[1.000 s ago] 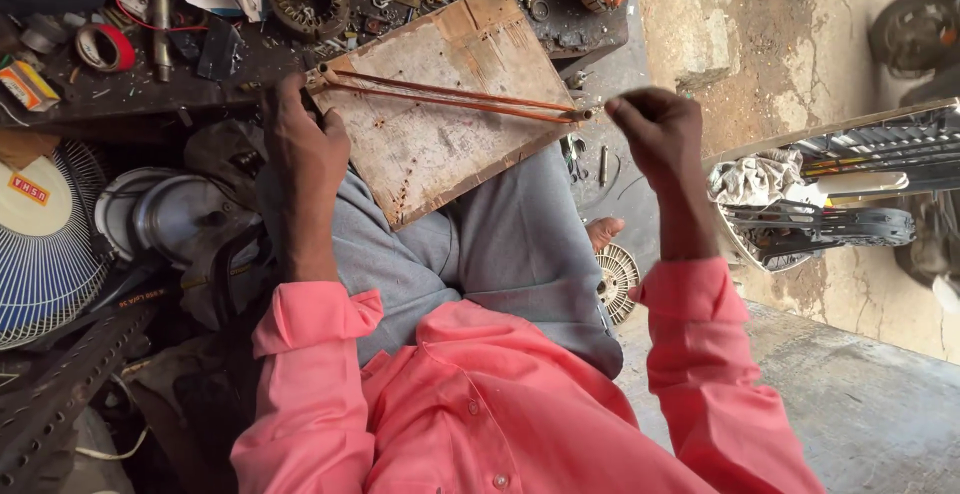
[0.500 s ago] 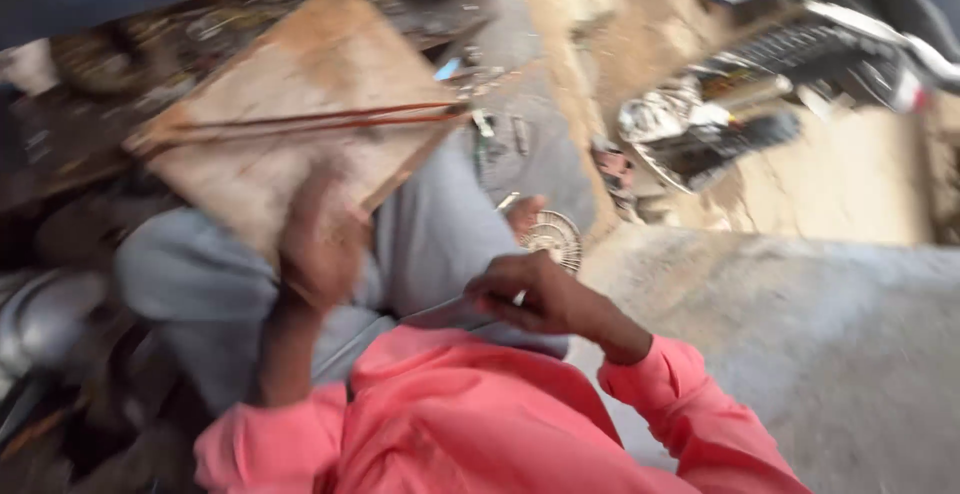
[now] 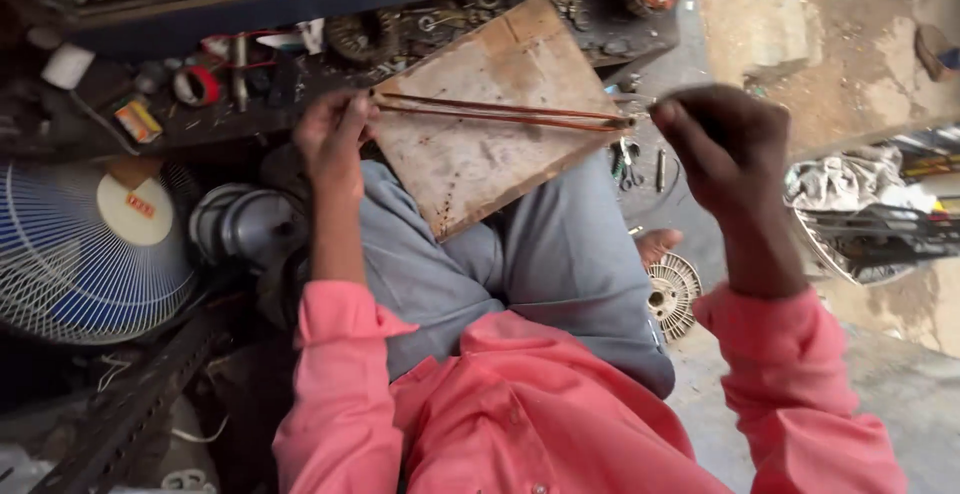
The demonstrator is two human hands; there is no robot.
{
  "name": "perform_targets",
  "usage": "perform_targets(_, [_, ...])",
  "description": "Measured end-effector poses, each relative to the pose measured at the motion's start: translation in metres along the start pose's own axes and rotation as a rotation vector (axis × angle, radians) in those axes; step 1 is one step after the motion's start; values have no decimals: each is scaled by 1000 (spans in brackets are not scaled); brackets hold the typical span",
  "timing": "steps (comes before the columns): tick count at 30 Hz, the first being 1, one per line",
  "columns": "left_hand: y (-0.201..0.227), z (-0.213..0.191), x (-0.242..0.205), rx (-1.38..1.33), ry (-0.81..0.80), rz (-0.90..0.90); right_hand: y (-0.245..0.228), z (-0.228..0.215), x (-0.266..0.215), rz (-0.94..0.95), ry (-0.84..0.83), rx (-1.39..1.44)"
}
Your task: Manually winding or inspecting a copper wire coil on a simple wooden jig.
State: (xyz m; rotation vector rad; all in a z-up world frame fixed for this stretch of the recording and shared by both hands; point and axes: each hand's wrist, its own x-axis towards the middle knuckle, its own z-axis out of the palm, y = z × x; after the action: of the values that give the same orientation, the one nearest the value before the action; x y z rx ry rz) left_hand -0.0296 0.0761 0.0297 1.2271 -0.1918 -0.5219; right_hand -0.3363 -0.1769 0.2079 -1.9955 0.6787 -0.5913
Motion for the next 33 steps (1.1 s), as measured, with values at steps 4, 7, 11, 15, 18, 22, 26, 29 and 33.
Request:
perform_targets(4, [-54,-18,49,126,107,78,74,41,61,-173,30,-109])
perform_targets(7, [-62,-29,64,313,67,134,134,40,67,-1,89,-222])
perform_targets(11, [-45,-29,45,337,-38,297,149,9,20,88,81,-525])
perform_targets(15, [-6,39,-14,427,38,484,153,-3,-64,38,-304,-533])
perform_targets(18, [-30,93,-66,313,-363,629,50,41,-89,-233,-805,-960])
perform_targets(22, [10,118,-120,284,-928,521,-50,14,-68,-259,-916,-163])
perform_targets(26, [15,39,-80,-24,-934,128,-78,-27,-39,134,-583,238])
perform_targets(29, [6,-16,-22,-182,-357,-22,-44,-22,-1,228,-324,251])
perform_targets(33, [-14,-11,39,252,126,8,52,13,53,-45,-91,49])
